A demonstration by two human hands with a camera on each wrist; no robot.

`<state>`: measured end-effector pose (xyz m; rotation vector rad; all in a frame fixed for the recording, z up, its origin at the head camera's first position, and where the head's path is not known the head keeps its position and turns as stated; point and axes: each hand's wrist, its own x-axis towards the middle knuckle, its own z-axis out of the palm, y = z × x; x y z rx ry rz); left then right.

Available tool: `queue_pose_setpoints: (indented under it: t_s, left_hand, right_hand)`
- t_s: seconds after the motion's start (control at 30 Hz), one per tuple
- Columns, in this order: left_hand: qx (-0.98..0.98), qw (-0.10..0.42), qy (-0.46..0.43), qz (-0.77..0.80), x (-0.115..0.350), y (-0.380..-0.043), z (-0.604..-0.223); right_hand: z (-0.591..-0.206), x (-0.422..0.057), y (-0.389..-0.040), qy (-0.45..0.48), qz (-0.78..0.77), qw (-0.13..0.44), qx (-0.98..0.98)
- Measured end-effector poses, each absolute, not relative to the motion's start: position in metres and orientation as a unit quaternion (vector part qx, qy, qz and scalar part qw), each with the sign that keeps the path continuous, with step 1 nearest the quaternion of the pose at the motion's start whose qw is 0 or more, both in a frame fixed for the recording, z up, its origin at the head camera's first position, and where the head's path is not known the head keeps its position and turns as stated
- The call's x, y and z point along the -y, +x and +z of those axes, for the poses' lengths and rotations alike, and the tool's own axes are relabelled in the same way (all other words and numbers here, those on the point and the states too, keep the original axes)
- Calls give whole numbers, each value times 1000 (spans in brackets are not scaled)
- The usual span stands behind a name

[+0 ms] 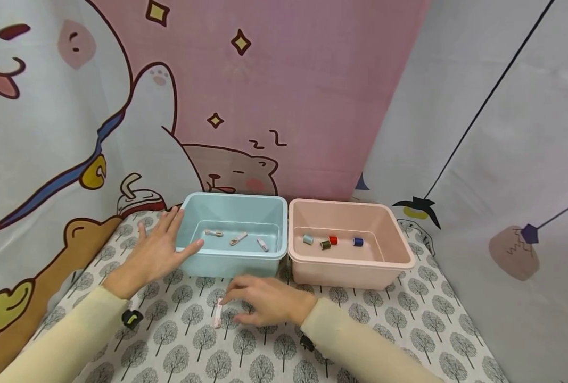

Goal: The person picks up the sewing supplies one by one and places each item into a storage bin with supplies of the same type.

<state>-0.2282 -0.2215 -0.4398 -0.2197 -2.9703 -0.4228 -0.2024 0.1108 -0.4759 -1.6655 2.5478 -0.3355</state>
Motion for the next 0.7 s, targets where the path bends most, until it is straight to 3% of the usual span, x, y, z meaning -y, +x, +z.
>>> queue_pose_setpoints:
  t_s: [0.7]
  left_hand:
    - [985, 67, -73, -139, 221, -229, -439]
  right_hand:
    - [-501, -79, -219, -580, -77, 81, -807]
